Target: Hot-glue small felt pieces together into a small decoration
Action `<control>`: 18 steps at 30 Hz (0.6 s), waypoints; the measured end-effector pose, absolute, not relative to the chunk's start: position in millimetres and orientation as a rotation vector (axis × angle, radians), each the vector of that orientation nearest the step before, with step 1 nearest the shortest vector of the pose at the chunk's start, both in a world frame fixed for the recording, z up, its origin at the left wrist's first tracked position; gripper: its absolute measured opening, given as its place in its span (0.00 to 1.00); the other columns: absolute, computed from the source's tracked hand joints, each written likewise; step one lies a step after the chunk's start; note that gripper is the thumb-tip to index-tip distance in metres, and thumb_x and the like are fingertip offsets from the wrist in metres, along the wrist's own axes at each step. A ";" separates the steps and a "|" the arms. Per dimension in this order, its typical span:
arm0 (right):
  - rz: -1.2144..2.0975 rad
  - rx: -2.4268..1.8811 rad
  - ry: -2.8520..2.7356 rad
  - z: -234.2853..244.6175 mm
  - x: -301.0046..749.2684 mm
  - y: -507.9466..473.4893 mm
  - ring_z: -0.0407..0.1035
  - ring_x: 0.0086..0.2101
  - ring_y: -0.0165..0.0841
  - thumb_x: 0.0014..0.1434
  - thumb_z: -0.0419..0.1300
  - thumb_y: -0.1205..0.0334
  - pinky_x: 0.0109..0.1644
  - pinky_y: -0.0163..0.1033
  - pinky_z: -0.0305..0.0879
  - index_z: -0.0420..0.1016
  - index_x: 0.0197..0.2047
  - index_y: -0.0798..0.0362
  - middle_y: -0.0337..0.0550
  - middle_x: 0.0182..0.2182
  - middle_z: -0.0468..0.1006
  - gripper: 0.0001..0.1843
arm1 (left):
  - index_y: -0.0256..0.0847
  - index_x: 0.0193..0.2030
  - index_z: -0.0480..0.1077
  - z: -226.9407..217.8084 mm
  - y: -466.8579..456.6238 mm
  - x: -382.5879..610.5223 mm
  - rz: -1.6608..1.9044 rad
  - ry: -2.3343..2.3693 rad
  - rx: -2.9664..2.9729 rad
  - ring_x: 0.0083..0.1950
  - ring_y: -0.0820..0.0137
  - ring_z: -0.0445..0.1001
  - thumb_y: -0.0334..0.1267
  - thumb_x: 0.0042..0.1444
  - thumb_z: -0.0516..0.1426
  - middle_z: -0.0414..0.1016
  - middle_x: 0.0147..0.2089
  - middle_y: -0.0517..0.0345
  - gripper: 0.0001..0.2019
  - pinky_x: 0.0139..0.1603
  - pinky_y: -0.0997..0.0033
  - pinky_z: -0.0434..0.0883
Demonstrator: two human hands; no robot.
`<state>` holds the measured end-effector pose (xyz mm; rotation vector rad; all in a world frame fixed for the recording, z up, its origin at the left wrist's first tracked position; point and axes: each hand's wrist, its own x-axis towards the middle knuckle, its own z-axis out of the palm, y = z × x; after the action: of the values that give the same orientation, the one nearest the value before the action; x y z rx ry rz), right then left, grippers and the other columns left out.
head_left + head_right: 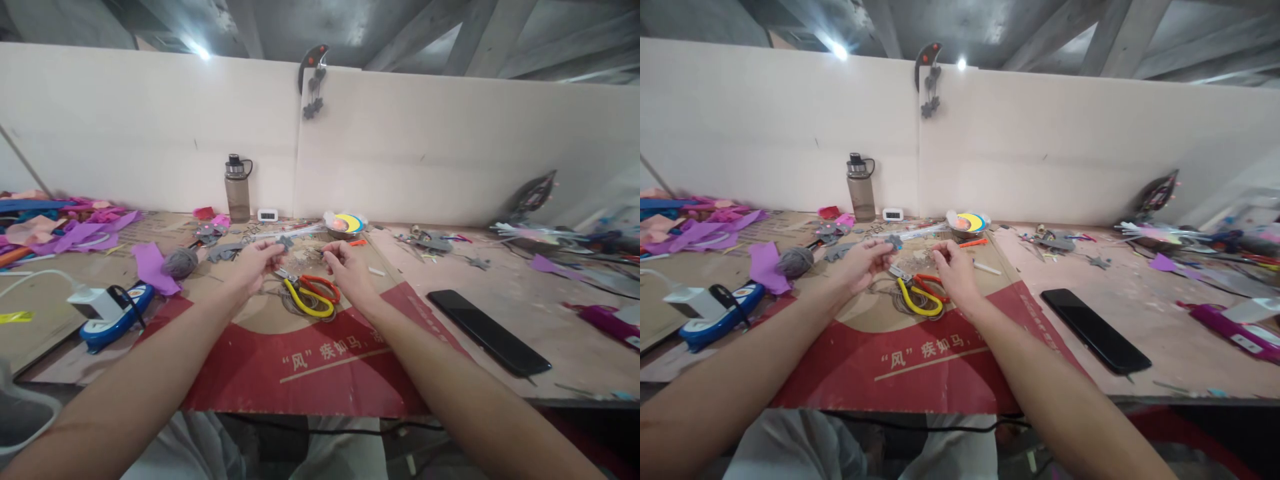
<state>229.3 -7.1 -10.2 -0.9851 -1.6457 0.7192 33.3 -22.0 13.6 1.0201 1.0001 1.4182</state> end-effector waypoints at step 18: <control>0.261 -1.164 -2.598 2.5 229.3 -22.2 0.69 0.32 0.36 0.44 0.60 0.72 0.35 0.36 0.60 0.72 0.38 0.53 0.47 0.33 0.76 0.15 | 0.34 0.26 0.66 14.8 -10.6 2.8 1.146 1.079 1.186 0.21 0.77 0.69 0.35 0.42 0.63 0.73 0.25 0.55 0.09 0.23 0.77 0.65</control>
<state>229.3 -22.2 2.5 -1.1641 -2.5982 0.2615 2.8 -10.6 14.8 1.1862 1.0788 1.1459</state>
